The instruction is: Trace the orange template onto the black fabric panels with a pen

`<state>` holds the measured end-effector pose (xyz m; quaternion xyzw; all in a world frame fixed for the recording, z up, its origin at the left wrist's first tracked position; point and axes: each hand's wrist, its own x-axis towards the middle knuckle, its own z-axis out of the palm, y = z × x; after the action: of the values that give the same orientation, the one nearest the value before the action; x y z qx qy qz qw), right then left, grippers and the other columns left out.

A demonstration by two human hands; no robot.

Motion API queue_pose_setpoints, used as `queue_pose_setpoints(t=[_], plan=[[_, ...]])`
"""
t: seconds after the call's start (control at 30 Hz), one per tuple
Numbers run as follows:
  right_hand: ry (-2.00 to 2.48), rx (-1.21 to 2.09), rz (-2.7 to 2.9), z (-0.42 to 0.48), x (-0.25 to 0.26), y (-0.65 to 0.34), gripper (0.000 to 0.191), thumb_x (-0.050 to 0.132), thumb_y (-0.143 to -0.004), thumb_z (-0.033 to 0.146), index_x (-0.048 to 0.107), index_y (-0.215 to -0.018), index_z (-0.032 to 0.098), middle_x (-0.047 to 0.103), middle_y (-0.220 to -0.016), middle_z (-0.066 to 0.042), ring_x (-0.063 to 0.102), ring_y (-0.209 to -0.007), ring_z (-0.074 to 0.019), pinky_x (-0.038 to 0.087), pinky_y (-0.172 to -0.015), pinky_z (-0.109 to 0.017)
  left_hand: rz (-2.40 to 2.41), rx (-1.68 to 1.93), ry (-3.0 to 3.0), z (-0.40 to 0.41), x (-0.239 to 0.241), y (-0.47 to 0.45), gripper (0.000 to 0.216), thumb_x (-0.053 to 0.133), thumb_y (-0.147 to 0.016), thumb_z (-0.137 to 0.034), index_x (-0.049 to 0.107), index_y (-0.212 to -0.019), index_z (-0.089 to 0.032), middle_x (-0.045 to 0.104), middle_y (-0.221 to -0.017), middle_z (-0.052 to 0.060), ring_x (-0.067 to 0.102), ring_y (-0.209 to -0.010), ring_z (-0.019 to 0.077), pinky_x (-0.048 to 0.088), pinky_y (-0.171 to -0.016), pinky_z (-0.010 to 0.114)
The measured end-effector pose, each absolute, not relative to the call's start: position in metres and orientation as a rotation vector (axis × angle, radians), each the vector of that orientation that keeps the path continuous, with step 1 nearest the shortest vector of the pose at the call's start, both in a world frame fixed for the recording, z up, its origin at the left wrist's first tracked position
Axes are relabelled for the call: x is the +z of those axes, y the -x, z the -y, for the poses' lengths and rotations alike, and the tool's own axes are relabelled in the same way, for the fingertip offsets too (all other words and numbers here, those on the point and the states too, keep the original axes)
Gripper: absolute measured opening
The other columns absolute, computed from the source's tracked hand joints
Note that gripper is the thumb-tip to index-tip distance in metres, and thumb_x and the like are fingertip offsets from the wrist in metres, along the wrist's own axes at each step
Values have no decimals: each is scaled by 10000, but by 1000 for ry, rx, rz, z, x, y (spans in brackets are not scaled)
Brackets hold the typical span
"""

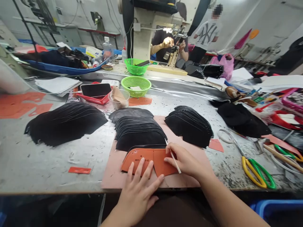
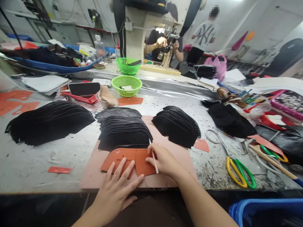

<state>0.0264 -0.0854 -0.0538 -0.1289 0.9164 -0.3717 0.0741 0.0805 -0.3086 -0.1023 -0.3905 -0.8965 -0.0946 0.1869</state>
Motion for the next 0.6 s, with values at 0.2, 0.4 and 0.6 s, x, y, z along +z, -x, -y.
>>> queue_pose_setpoints(t=[0.2,0.4,0.6], plan=[[-83,-1518,-3269,29,-58,-18,140,512,-801,335,434,-765,224,454,-640,28,413,-524,-127,348,-506,-253,2492,-187,1086,303,-99,-73,679,568,-755,-603,395,-1338,-302,391,-1385,87,260,-1305,330,127,-1069,469],[-429,-1342,-3498,-25,-55,-13,110,525,-774,323,505,-765,215,522,-664,-16,475,-588,-168,385,-573,-302,2608,-15,1133,292,-90,-67,726,605,-708,-613,467,-1283,-192,441,-1352,92,376,-1237,330,273,-1013,482],[9,-1797,-3101,28,-53,-14,124,563,-770,320,500,-761,214,569,-736,-9,516,-609,-137,424,-551,-249,2563,-40,1263,294,-84,-77,550,672,-732,-451,537,-1192,-180,513,-1289,66,454,-1180,283,374,-956,399]])
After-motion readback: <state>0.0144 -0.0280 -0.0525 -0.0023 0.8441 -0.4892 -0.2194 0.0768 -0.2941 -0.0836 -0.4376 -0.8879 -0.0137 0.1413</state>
